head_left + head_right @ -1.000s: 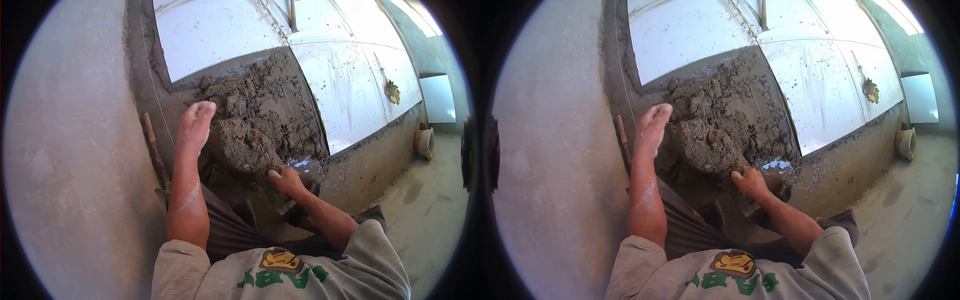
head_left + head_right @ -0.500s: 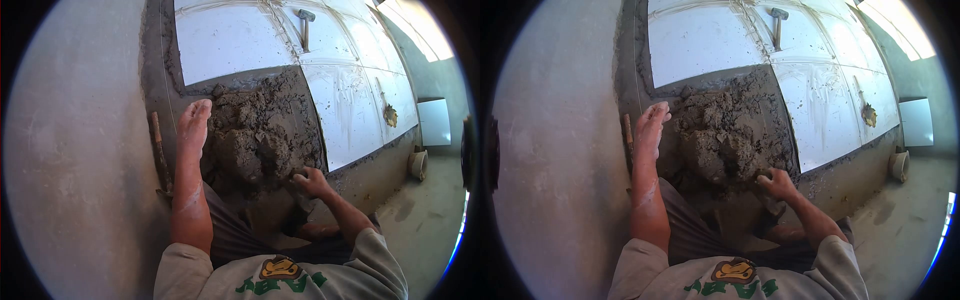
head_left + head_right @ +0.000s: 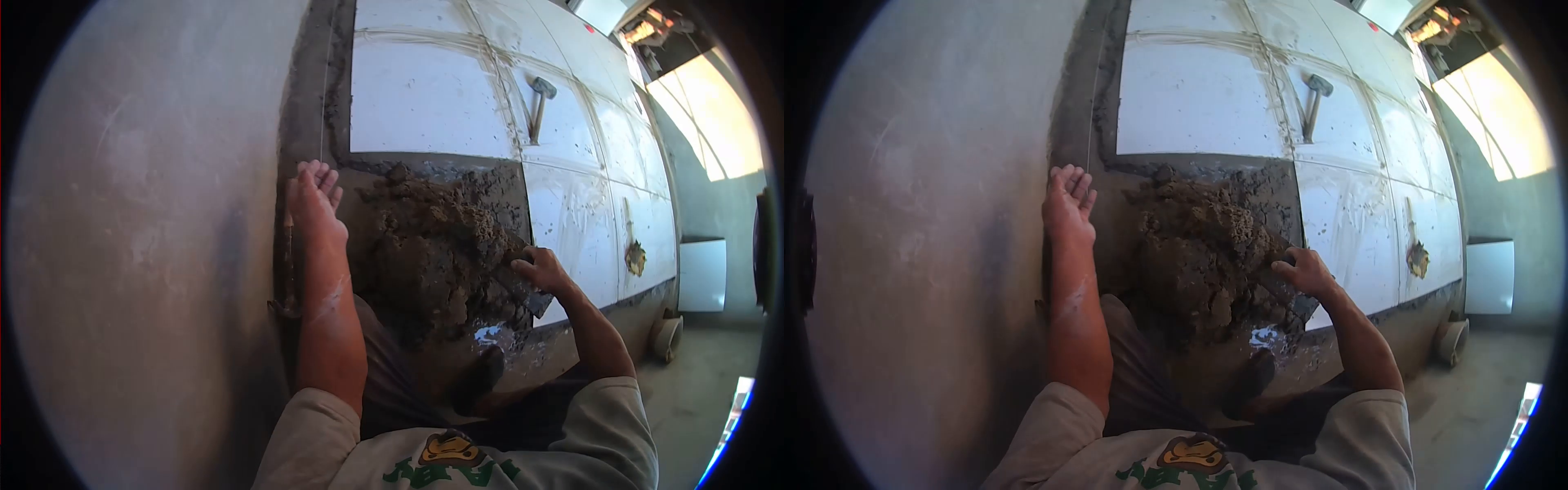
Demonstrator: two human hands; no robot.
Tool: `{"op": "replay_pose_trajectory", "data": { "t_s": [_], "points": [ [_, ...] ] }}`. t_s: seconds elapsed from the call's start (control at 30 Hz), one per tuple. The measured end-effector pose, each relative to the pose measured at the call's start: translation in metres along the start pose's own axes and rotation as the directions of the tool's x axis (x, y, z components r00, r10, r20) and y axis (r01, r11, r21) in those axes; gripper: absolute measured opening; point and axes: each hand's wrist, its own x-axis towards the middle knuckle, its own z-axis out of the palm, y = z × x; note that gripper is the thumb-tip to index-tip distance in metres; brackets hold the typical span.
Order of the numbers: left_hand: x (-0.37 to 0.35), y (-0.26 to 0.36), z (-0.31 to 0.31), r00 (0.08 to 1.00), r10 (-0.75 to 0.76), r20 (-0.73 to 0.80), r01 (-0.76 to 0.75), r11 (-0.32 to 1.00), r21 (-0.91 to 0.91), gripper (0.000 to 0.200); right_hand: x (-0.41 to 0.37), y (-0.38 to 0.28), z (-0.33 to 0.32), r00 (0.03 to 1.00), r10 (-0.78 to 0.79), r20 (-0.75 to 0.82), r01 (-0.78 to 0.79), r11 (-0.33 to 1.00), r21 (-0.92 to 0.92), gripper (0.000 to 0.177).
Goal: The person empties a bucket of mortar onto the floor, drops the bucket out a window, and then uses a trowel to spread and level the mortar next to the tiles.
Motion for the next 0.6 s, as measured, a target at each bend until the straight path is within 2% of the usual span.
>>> {"op": "replay_pose_trajectory", "data": {
  "t_s": [0.07, 0.13, 0.17, 0.23, 0.27, 0.33, 0.37, 0.43, 0.47, 0.53, 0.6],
  "points": [
    [-0.004, -0.001, 0.005, 1.0, -0.025, -0.008, 0.025, 1.0, -0.018, 0.052, 0.021, -0.009, 0.001, 0.999, 0.032, 0.04, -0.034, 0.998, 0.048, 0.042],
    [-0.014, 0.001, 0.011, 0.999, -0.03, 0.041, 0.032, 0.998, -0.06, 0.053, 0.055, -0.005, 0.003, 0.974, -0.222, -0.04, 0.218, 0.973, -0.073, 0.042],
    [-0.017, 0.0, 0.01, 0.999, -0.022, 0.035, 0.024, 0.998, -0.051, 0.053, 0.067, -0.008, 0.004, 0.973, -0.229, -0.036, 0.226, 0.972, -0.063, 0.042],
    [-0.02, 0.006, 0.007, 0.998, 0.044, 0.047, -0.047, 0.997, 0.059, 0.052, 0.097, -0.026, 0.001, 0.928, -0.371, -0.041, 0.357, 0.915, -0.19, 0.043],
    [-0.023, 0.011, 0.005, 0.997, 0.071, 0.032, -0.073, 0.996, 0.052, 0.052, 0.114, -0.035, -0.002, 0.916, -0.399, -0.036, 0.386, 0.902, -0.192, 0.043],
    [-0.036, 0.021, -0.003, 0.999, 0.05, -0.011, -0.049, 0.997, 0.056, 0.049, 0.142, -0.05, 0.002, 0.861, -0.504, -0.062, 0.462, 0.828, -0.318, 0.041],
    [-0.043, 0.025, -0.006, 0.997, 0.069, -0.031, -0.067, 0.996, 0.057, 0.049, 0.151, -0.063, 0.002, 0.85, -0.525, -0.05, 0.486, 0.816, -0.313, 0.041],
    [-0.055, 0.032, -0.01, 0.991, 0.133, -0.003, -0.132, 0.985, 0.107, 0.046, 0.16, -0.092, 0.002, 0.853, -0.522, -0.028, 0.452, 0.763, -0.461, 0.036],
    [-0.061, 0.034, -0.012, 0.988, 0.153, -0.02, -0.15, 0.983, 0.108, 0.046, 0.169, -0.096, 0.01, 0.84, -0.543, -0.018, 0.475, 0.751, -0.458, 0.036],
    [-0.074, 0.038, -0.014, 0.98, 0.201, -0.009, -0.197, 0.967, 0.163, 0.042, 0.193, -0.095, 0.04, 0.723, -0.688, -0.062, 0.536, 0.615, -0.578, 0.031],
    [-0.08, 0.041, -0.015, 0.972, 0.232, -0.03, -0.219, 0.947, 0.235, 0.041, 0.221, -0.088, 0.082, 0.721, -0.688, -0.084, 0.51, 0.608, -0.609, 0.032]
  ]
}}
